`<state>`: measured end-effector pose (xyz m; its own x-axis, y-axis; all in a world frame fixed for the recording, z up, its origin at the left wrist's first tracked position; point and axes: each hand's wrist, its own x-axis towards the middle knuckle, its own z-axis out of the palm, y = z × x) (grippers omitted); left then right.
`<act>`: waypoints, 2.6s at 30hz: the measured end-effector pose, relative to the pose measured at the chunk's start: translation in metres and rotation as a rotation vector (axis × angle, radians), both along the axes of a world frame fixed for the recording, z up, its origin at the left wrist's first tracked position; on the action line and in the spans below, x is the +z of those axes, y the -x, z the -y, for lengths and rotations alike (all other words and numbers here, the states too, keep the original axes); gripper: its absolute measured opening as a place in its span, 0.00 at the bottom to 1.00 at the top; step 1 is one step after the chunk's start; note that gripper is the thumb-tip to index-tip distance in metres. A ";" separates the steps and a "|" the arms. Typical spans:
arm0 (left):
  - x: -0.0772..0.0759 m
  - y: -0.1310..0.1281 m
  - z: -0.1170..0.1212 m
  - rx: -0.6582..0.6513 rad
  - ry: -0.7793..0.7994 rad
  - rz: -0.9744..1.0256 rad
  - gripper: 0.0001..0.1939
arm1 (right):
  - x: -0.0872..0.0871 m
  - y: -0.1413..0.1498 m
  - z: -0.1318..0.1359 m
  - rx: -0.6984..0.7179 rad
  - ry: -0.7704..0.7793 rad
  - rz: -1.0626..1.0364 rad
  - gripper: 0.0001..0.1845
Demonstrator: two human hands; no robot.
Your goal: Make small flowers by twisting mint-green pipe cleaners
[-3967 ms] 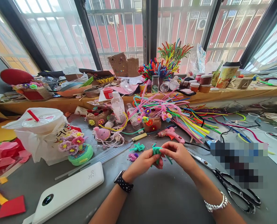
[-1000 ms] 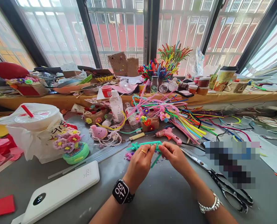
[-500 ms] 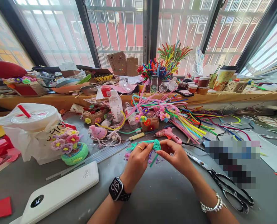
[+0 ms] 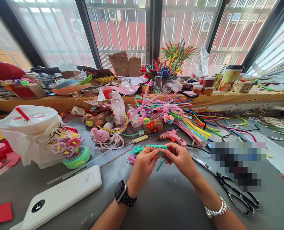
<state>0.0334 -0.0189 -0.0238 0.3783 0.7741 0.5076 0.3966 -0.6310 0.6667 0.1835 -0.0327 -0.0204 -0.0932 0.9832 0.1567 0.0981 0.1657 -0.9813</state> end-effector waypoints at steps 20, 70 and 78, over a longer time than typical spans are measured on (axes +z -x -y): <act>-0.001 -0.002 -0.003 -0.087 0.839 0.740 0.13 | -0.006 0.012 0.003 -0.143 -0.005 -0.075 0.16; 0.006 0.002 -0.003 -0.108 0.849 0.596 0.16 | 0.000 -0.001 -0.001 -0.010 0.089 -0.030 0.14; 0.003 -0.001 -0.001 -0.004 0.750 0.551 0.11 | -0.002 0.001 0.000 0.016 0.089 0.062 0.13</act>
